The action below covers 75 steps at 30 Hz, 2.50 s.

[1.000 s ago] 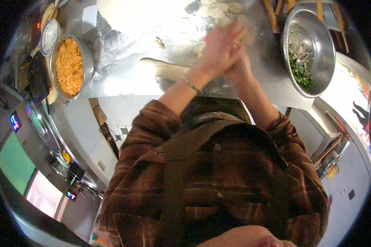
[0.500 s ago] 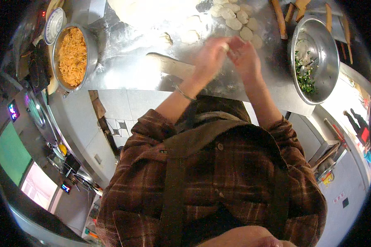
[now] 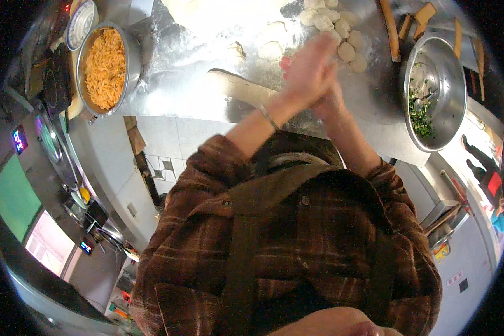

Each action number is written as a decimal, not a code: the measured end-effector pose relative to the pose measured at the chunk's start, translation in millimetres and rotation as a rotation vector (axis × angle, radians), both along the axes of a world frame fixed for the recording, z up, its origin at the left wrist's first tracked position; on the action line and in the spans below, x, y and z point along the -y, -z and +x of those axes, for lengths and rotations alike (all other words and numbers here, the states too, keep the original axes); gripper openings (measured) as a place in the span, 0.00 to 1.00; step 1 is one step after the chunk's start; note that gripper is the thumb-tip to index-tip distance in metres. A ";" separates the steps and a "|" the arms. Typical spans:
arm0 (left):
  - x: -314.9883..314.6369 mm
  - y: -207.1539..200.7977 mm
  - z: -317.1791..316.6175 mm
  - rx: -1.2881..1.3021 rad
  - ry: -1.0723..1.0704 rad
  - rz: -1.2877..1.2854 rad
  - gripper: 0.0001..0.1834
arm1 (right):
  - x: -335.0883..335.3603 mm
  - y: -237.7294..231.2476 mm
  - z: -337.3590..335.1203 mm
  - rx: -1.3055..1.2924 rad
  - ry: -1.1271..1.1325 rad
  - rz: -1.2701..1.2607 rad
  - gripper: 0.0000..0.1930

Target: The person rolls a long dough rope on a floured countertop, pinches off small pieces, and shapes them into round dumpling wrappers. They repeatedly move to the stove to ladle broth into a bowl, then return to continue shaping the dough pieces.

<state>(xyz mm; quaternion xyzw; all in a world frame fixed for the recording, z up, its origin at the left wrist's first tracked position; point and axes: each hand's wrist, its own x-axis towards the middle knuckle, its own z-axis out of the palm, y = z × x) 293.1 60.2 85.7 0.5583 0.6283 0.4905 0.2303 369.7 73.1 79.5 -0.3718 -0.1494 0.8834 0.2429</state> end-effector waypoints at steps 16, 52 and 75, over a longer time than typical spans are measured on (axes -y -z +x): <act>14.8 15.3 -24.1 -0.049 0.268 -0.313 0.21 | -6.1 26.9 3.5 0.046 0.185 -0.075 0.21; 26.8 -11.8 -45.2 0.057 -0.185 -0.273 0.22 | 18.6 -11.9 -25.4 0.203 -0.076 0.397 0.25; 62.1 -11.7 -65.0 0.079 -0.092 -0.285 0.18 | 29.5 13.0 -34.3 0.085 0.104 -0.002 0.22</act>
